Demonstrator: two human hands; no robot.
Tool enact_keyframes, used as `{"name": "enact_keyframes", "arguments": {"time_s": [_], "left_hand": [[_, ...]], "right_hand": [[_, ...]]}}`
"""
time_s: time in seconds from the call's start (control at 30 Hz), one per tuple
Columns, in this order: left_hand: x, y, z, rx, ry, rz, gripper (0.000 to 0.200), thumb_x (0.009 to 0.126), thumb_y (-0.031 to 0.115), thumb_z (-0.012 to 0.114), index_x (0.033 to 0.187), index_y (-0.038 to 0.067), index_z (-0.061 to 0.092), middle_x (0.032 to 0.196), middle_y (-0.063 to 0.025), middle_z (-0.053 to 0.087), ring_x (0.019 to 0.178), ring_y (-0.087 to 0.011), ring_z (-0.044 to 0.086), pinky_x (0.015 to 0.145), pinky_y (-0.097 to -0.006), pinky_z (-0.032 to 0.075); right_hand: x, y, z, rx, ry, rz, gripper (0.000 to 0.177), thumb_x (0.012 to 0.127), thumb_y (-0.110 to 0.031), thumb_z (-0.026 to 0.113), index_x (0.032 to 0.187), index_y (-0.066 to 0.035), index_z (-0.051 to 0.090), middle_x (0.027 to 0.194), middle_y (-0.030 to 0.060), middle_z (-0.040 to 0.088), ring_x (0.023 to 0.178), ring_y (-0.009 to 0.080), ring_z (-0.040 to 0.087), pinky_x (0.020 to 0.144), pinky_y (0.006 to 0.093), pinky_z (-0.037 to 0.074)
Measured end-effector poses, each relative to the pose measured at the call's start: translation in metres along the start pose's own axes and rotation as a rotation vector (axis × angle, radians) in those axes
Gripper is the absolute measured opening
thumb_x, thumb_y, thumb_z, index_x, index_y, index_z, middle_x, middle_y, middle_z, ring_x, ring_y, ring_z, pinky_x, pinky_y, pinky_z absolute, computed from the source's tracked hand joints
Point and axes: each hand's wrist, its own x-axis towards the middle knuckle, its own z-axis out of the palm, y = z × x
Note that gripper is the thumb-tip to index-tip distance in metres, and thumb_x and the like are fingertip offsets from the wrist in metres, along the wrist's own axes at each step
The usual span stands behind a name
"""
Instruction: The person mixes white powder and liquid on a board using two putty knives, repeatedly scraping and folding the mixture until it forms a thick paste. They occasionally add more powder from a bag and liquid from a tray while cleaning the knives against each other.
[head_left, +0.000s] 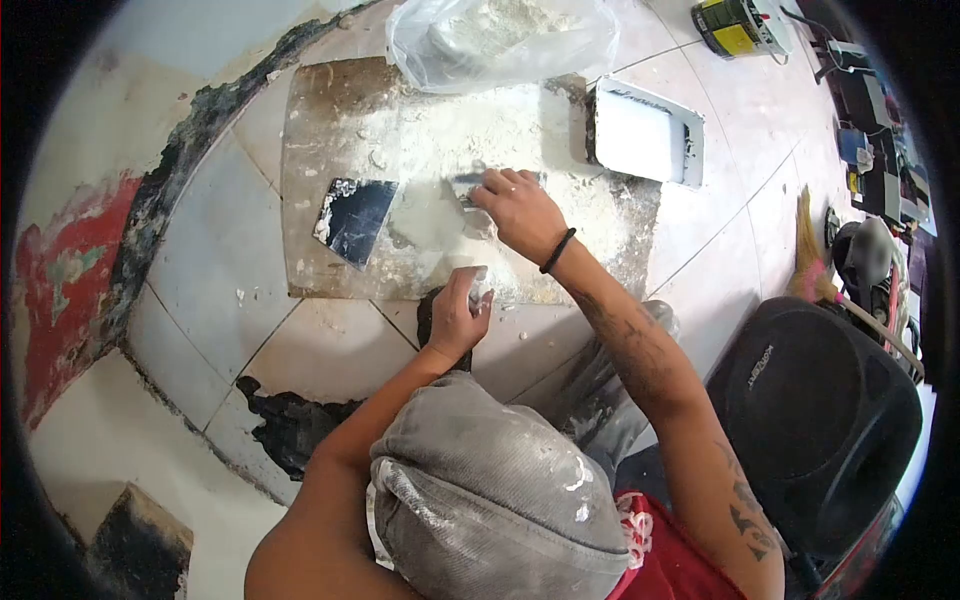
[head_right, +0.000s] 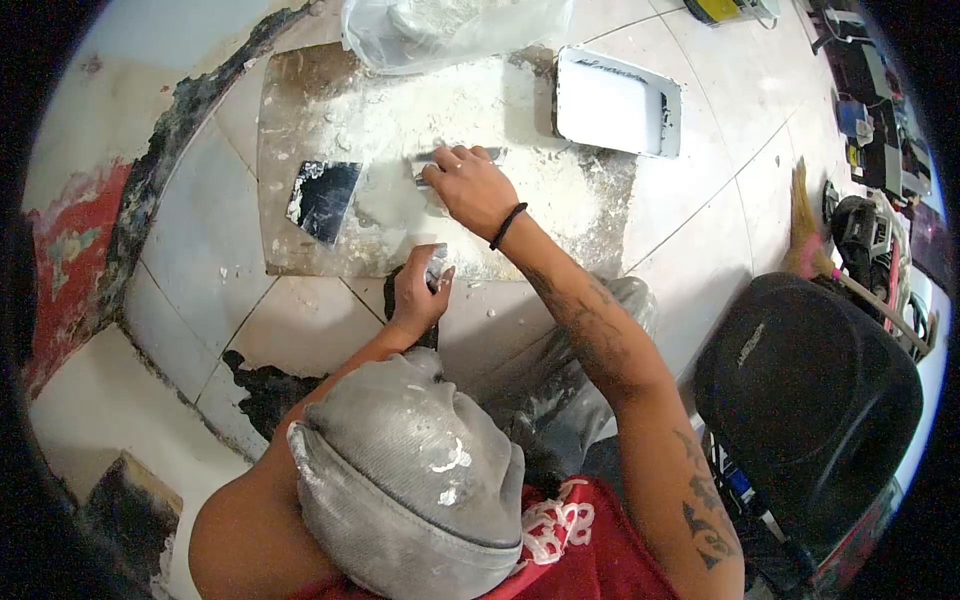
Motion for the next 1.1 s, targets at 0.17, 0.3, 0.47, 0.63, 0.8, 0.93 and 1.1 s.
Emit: {"name": "enact_keyframes", "arguments": {"time_s": [0.17, 0.3, 0.47, 0.63, 0.8, 0.93, 1.1], "left_hand": [[0.0, 0.001, 0.0, -0.021, 0.008, 0.006, 0.039, 0.078, 0.003, 0.065, 0.115, 0.002, 0.053, 0.104, -0.019, 0.058, 0.086, -0.0367, 0.061, 0.073, -0.0402, 0.05], [-0.002, -0.006, 0.003, 0.007, 0.033, 0.048, 0.038, 0.079, 0.004, 0.065, 0.115, 0.001, 0.054, 0.103, -0.0194, 0.058, 0.09, -0.0385, 0.06, 0.076, -0.0412, 0.05], [-0.002, -0.003, 0.001, 0.013, 0.003, 0.016, 0.039, 0.078, 0.005, 0.065, 0.115, 0.0, 0.053, 0.103, -0.0193, 0.058, 0.092, -0.0389, 0.06, 0.078, -0.0415, 0.05], [0.002, -0.003, 0.001, 0.016, -0.004, 0.037, 0.04, 0.078, 0.005, 0.066, 0.115, 0.0, 0.052, 0.103, -0.0194, 0.058, 0.094, -0.0389, 0.06, 0.079, -0.042, 0.05], [-0.001, -0.004, 0.002, 0.007, 0.03, 0.033, 0.039, 0.078, 0.005, 0.066, 0.114, -0.001, 0.053, 0.103, -0.0197, 0.058, 0.094, -0.0391, 0.06, 0.079, -0.0419, 0.049], [0.0, -0.006, 0.002, -0.03, 0.001, -0.011, 0.039, 0.078, 0.005, 0.066, 0.115, -0.001, 0.053, 0.103, -0.0201, 0.058, 0.093, -0.0395, 0.06, 0.079, -0.0423, 0.049], [0.0, -0.005, 0.002, 0.001, -0.007, 0.007, 0.039, 0.078, 0.005, 0.066, 0.115, -0.001, 0.053, 0.102, -0.0204, 0.059, 0.092, -0.0396, 0.06, 0.079, -0.0423, 0.05]], "right_hand": [[0.024, 0.028, -0.038, 0.17, 0.074, 0.016, 0.034, 0.07, 0.007, 0.055, 0.101, -0.003, 0.065, 0.096, 0.014, 0.063, 0.092, 0.0349, 0.061, 0.08, 0.0436, 0.049], [0.036, 0.045, -0.027, 0.103, 0.073, 0.042, 0.029, 0.075, 0.002, 0.053, 0.099, -0.007, 0.065, 0.093, 0.012, 0.063, 0.088, 0.0319, 0.062, 0.077, 0.0431, 0.05], [0.006, 0.024, 0.016, -0.023, 0.076, -0.085, 0.016, 0.085, -0.012, 0.055, 0.098, -0.009, 0.063, 0.097, 0.0102, 0.06, 0.093, 0.0281, 0.06, 0.084, 0.0398, 0.048], [0.014, 0.026, -0.013, 0.131, -0.093, 0.017, 0.023, 0.081, -0.005, 0.054, 0.102, -0.008, 0.064, 0.098, 0.0114, 0.063, 0.093, 0.0304, 0.062, 0.082, 0.0416, 0.05], [0.045, 0.049, -0.035, 0.125, 0.027, 0.025, 0.029, 0.074, 0.004, 0.055, 0.099, -0.004, 0.065, 0.094, 0.0129, 0.065, 0.083, 0.0349, 0.064, 0.074, 0.0425, 0.053], [0.045, 0.047, -0.013, -0.003, 0.01, 0.076, 0.021, 0.077, 0.0, 0.054, 0.095, -0.003, 0.065, 0.095, 0.0143, 0.065, 0.085, 0.0336, 0.064, 0.074, 0.0424, 0.053], [0.018, 0.025, 0.001, -0.089, -0.033, -0.013, 0.012, 0.084, -0.01, 0.053, 0.086, -0.004, 0.063, 0.091, 0.0129, 0.065, 0.083, 0.0295, 0.066, 0.072, 0.0393, 0.054]]}}
